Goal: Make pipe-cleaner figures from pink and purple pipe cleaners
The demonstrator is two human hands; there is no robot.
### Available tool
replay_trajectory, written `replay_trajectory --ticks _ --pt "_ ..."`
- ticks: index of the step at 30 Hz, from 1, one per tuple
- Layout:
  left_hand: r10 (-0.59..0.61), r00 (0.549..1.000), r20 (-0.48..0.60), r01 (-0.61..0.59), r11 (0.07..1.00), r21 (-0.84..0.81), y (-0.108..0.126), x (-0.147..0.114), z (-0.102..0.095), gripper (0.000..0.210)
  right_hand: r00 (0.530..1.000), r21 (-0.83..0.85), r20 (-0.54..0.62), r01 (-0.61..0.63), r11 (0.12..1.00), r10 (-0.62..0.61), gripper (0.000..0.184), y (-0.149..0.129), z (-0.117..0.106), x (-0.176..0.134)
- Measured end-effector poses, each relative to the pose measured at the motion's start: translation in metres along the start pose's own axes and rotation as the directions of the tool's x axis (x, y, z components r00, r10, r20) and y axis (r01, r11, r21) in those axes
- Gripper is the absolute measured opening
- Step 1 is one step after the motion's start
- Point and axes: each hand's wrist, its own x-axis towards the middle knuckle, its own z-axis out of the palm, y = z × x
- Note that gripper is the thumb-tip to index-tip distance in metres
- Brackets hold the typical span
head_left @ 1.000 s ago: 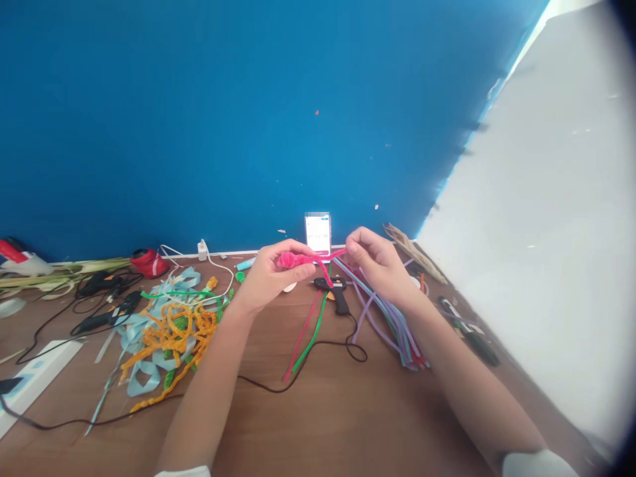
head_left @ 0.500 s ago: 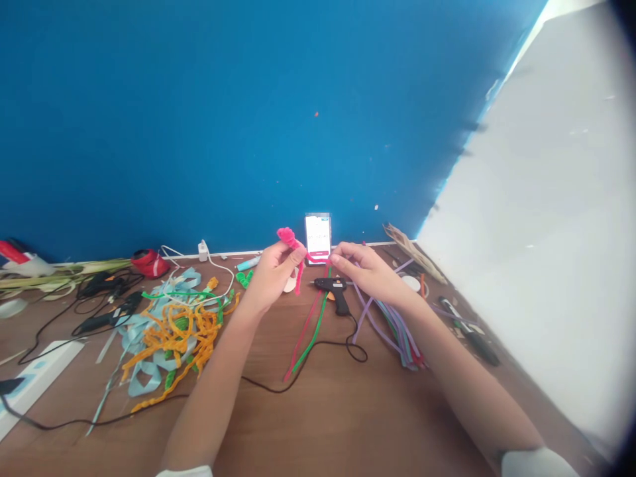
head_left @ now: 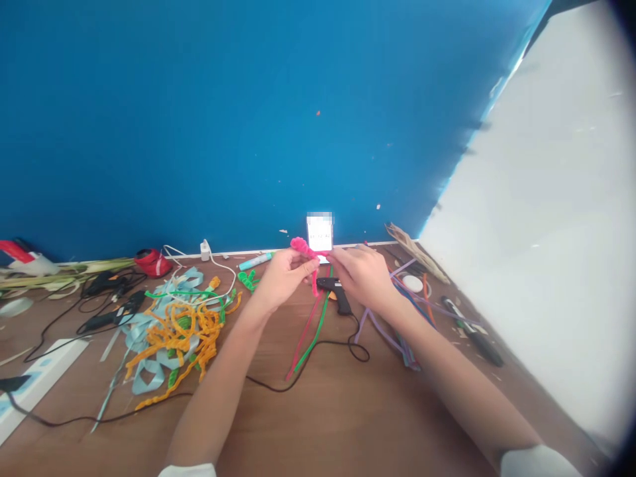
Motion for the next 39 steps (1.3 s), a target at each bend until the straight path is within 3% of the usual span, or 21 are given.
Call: replay_trajectory --ticks 4,9,16,23,28,32,35,39 --pt "-0.038 0.998 0.054 0.041 0.998 -0.045 0.0 0.0 0.001 0.029 0.988 0.099 0.018 -0.154 0.983 0.153 0.033 -0.001 0.003 0.0" --pt "-0.07 0.994 0.089 0.075 0.995 -0.063 0.0 0.0 -0.001 0.028 0.977 0.205 0.007 -0.208 0.956 0.212 0.03 -0.005 0.005 0.001" --pt "0.007 0.997 0.078 0.001 0.995 -0.101 -0.001 0.0 0.009 0.028 0.977 0.395 0.111 -0.209 0.895 0.18 0.026 -0.005 0.005 0.002" --pt "0.025 0.992 0.124 0.014 0.952 -0.304 -0.006 0.001 0.017 0.03 0.967 0.381 0.082 -0.253 0.889 0.241 0.021 -0.005 0.002 0.002" --pt "-0.001 0.965 0.264 0.058 0.976 -0.21 -0.003 -0.002 0.013 0.037 0.964 0.405 0.092 -0.264 0.875 0.249 0.022 0.0 0.005 0.003" --pt "0.052 0.948 0.314 0.004 0.985 -0.175 -0.002 -0.003 0.01 0.039 0.973 0.441 0.091 -0.232 0.867 0.214 0.024 0.0 0.006 0.004" --pt "0.038 0.967 0.251 -0.004 0.991 -0.135 -0.005 -0.001 0.009 0.035 0.982 0.461 0.13 -0.184 0.868 0.139 0.024 -0.001 0.007 0.003" --pt "-0.016 1.0 0.002 0.017 0.998 -0.062 -0.011 0.005 0.007 0.033 0.982 0.423 0.186 -0.1 0.901 0.022 0.025 -0.002 0.009 0.003"
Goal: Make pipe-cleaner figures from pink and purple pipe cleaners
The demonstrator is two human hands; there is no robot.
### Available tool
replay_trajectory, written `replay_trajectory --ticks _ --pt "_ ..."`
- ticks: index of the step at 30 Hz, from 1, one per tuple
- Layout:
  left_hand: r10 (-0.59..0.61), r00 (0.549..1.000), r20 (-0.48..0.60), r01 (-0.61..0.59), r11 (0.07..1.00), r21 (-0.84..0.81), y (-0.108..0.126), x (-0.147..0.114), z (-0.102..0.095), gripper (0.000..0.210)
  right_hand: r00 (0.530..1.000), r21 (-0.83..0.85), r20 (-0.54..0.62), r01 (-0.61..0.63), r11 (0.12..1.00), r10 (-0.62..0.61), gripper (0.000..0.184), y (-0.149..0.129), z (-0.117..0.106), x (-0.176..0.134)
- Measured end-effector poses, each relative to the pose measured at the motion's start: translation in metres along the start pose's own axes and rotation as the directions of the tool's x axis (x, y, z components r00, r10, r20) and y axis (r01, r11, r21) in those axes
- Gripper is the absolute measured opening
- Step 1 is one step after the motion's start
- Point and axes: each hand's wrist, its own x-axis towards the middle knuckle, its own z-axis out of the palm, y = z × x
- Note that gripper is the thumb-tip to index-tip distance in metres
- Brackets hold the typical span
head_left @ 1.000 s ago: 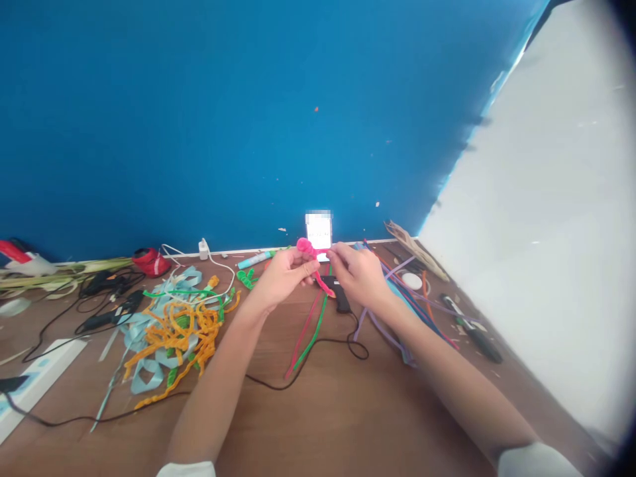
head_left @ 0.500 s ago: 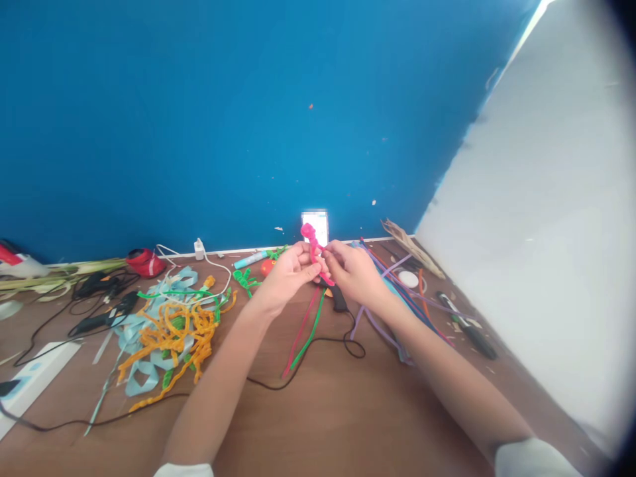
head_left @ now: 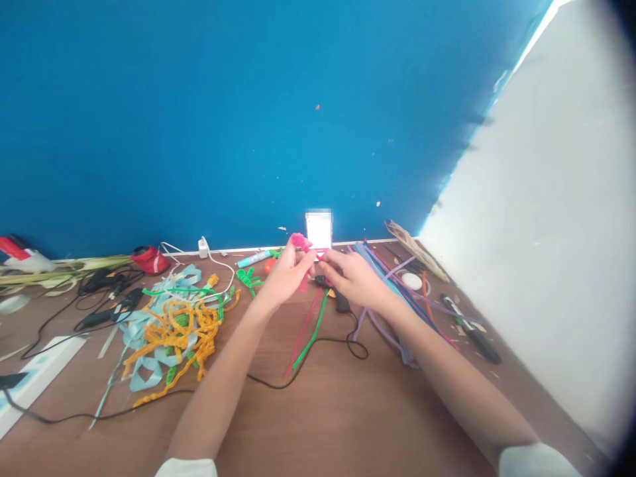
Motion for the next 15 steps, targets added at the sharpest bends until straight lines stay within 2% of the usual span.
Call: replay_trajectory --ticks 5,7,9,12,13,15 --pt "0.054 0.996 -0.071 -0.055 0.998 -0.021 -0.004 0.005 -0.007 0.032 0.997 -0.106 0.07 0.027 0.994 -0.02 0.029 -0.002 0.014 -0.002" --pt "0.064 0.991 -0.116 -0.071 0.996 -0.059 -0.001 0.005 -0.012 0.031 0.988 -0.178 0.152 0.047 0.983 -0.019 0.022 -0.002 0.026 -0.005" --pt "0.06 0.989 -0.138 -0.071 0.995 -0.07 0.002 0.005 -0.016 0.031 0.944 -0.219 0.314 0.175 0.96 -0.101 0.017 -0.002 0.041 -0.011" --pt "0.044 0.989 -0.141 -0.052 0.997 -0.056 0.005 0.004 -0.02 0.031 0.827 -0.199 0.529 0.34 0.919 -0.191 0.019 -0.001 0.067 -0.019" --pt "0.041 0.99 -0.135 -0.049 0.997 -0.057 0.005 0.004 -0.02 0.03 0.799 -0.202 0.568 0.368 0.908 -0.197 0.021 -0.001 0.075 -0.021" --pt "0.035 0.993 -0.116 -0.043 0.997 -0.064 0.006 0.004 -0.02 0.03 0.79 -0.248 0.583 0.394 0.885 -0.188 0.025 0.0 0.089 -0.024"
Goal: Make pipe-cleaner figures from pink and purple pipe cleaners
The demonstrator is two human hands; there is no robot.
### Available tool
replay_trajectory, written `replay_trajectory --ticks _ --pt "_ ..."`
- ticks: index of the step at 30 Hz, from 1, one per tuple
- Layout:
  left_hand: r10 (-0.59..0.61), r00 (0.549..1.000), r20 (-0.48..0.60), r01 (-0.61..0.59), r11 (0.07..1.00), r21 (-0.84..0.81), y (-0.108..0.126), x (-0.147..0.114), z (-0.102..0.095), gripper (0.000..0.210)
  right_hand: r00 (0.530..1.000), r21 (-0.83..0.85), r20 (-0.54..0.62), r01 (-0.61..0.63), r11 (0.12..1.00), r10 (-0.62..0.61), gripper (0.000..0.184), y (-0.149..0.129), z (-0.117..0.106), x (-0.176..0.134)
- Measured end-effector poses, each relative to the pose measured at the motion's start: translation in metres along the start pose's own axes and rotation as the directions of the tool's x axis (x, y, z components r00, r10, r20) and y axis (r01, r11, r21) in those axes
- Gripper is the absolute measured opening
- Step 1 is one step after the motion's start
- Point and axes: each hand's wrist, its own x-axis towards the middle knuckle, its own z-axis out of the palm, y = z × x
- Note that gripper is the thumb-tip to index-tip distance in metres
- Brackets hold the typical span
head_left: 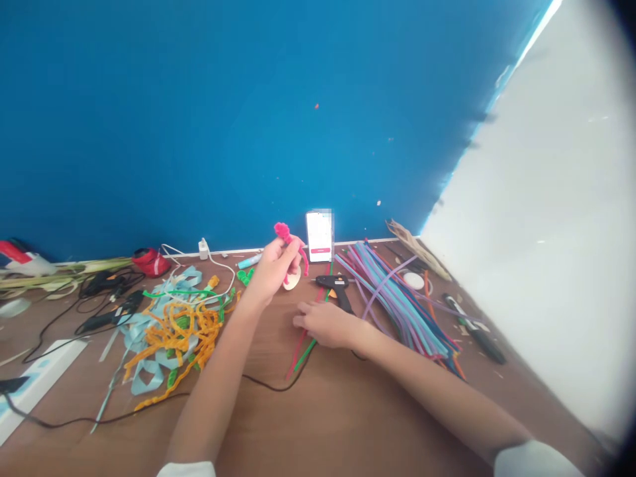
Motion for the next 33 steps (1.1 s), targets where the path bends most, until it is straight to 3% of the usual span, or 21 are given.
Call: replay_trajectory --ticks 6,9,12,15,18,19,21,24,26,33 --pt "-0.009 1.0 0.024 0.009 1.0 -0.001 0.005 -0.003 0.002 0.03 0.996 -0.049 -0.075 0.048 0.998 -0.051 0.022 -0.003 0.011 0.005" --pt "0.024 1.0 0.008 -0.023 1.0 -0.015 0.01 -0.004 -0.001 0.03 0.995 0.045 -0.083 0.05 0.998 -0.046 0.026 0.003 -0.006 -0.001" --pt "0.055 0.998 -0.021 -0.056 0.998 -0.028 0.012 -0.003 -0.005 0.028 0.975 0.251 -0.213 -0.015 0.968 0.071 0.025 0.014 -0.036 -0.013" --pt "0.049 0.998 -0.043 -0.051 0.997 -0.051 0.008 -0.001 -0.007 0.026 0.875 0.532 -0.418 0.018 0.847 0.244 0.013 0.025 -0.068 -0.029" --pt "0.026 0.998 -0.05 -0.03 0.997 -0.075 0.004 0.001 -0.006 0.024 0.668 0.74 -0.597 0.246 0.626 0.443 0.006 0.033 -0.093 -0.045" --pt "0.022 0.999 -0.043 -0.026 0.996 -0.081 0.004 0.001 -0.006 0.024 0.598 0.762 -0.626 0.336 0.553 0.501 0.003 0.034 -0.099 -0.049" --pt "0.027 0.999 -0.024 -0.029 0.996 -0.088 0.004 0.0 -0.005 0.021 0.522 0.768 -0.641 0.451 0.456 0.563 0.005 0.034 -0.107 -0.056" --pt "0.04 0.999 0.005 -0.04 0.996 -0.08 0.004 -0.002 -0.005 0.018 0.418 0.741 -0.648 0.542 0.398 0.637 0.007 0.031 -0.112 -0.061" --pt "0.04 0.999 0.029 -0.038 0.997 -0.066 0.004 -0.002 -0.005 0.017 0.395 0.74 -0.636 0.555 0.38 0.663 0.006 0.03 -0.113 -0.061" --pt "0.042 0.999 0.027 -0.043 0.998 0.035 0.0 -0.002 -0.001 0.024 0.43 0.75 -0.617 0.576 0.327 0.659 0.004 0.028 -0.112 -0.058"
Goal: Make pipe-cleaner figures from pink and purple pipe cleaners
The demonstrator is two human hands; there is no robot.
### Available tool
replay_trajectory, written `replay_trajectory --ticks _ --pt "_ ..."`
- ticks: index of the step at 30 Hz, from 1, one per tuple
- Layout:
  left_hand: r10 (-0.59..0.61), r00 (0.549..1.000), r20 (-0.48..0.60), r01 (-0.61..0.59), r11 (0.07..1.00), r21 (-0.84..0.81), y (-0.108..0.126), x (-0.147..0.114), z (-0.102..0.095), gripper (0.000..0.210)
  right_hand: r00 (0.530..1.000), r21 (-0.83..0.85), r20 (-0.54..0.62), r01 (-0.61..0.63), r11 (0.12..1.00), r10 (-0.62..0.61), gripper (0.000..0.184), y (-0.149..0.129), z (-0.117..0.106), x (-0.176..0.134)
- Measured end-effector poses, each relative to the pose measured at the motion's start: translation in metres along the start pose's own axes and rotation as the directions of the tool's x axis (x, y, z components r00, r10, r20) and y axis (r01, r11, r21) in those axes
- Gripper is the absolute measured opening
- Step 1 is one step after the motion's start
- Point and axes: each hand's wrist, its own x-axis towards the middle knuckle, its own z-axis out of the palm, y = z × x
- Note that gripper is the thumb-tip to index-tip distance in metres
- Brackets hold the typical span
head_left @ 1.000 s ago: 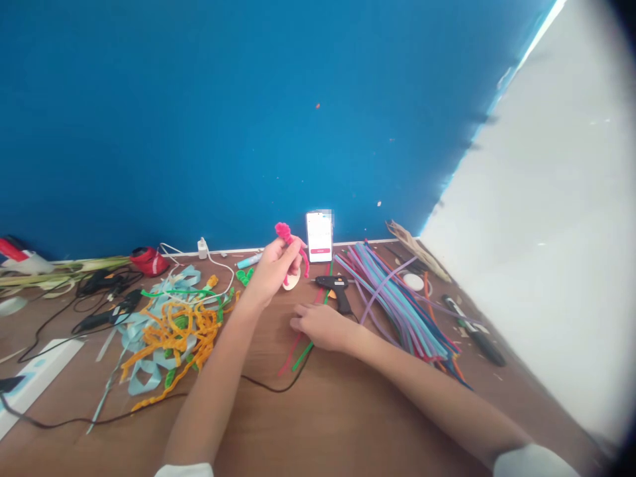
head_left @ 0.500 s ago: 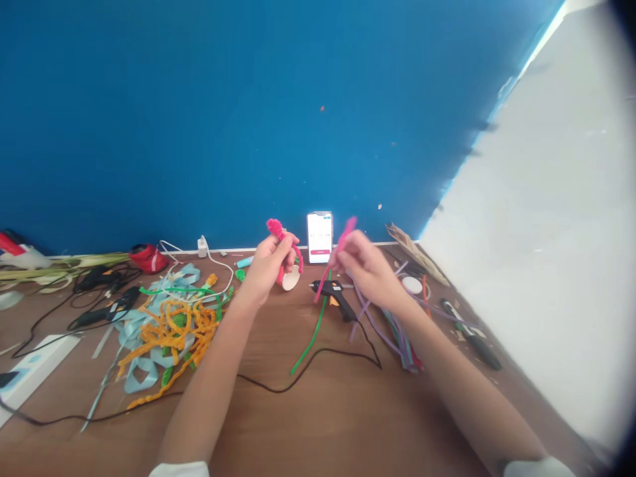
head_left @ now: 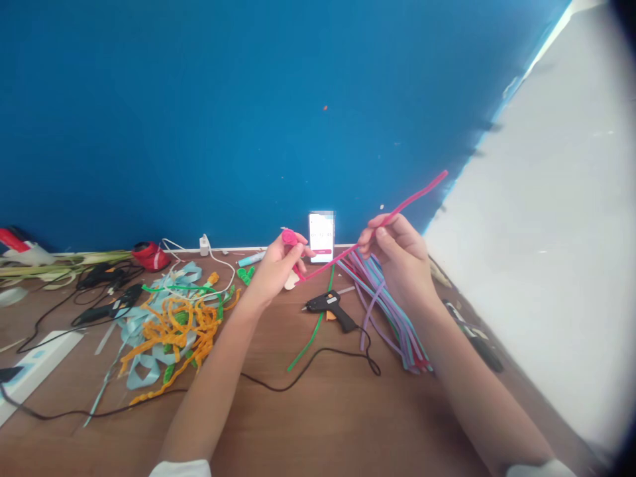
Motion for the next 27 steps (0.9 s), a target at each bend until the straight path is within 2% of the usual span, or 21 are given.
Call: replay_trajectory --ticks 3,6,10,14,16,18,21,24,27 --pt "-0.007 0.997 0.077 0.001 0.996 0.084 0.003 -0.006 0.007 0.029 1.0 0.023 0.005 -0.014 1.0 0.014 0.004 0.001 0.001 0.0" --pt "-0.042 0.979 0.199 0.011 0.988 0.154 0.009 -0.013 0.014 0.033 0.999 0.069 0.006 -0.032 0.997 0.032 0.003 0.001 0.002 -0.001" --pt "-0.119 0.939 0.323 0.101 0.992 0.073 0.012 -0.017 0.021 0.036 0.996 0.157 0.018 -0.087 0.984 0.085 0.004 -0.002 0.003 0.0" --pt "-0.197 0.876 0.439 0.209 0.978 0.022 0.008 -0.013 0.021 0.044 0.986 0.241 0.025 -0.169 0.956 0.168 0.007 -0.007 0.001 0.001" --pt "-0.202 0.872 0.446 0.218 0.976 0.017 0.006 -0.011 0.019 0.046 0.977 0.279 0.024 -0.212 0.937 0.214 0.008 -0.009 -0.001 0.001" --pt "-0.197 0.886 0.42 0.214 0.977 0.006 0.005 -0.009 0.019 0.047 0.972 0.299 0.011 -0.227 0.927 0.234 0.009 -0.01 -0.002 0.002" --pt "-0.183 0.899 0.398 0.204 0.979 -0.011 0.004 -0.011 0.02 0.041 0.974 0.299 -0.026 -0.208 0.932 0.225 0.009 -0.009 -0.002 0.003" --pt "-0.146 0.892 0.428 0.177 0.984 -0.032 0.005 -0.016 0.023 0.035 0.972 0.28 -0.049 -0.208 0.937 0.23 0.007 -0.004 0.0 0.002" --pt "-0.115 0.892 0.437 0.165 0.983 -0.079 0.007 -0.02 0.026 0.039 0.974 0.237 -0.065 -0.197 0.951 0.218 0.004 0.0 0.002 0.002"
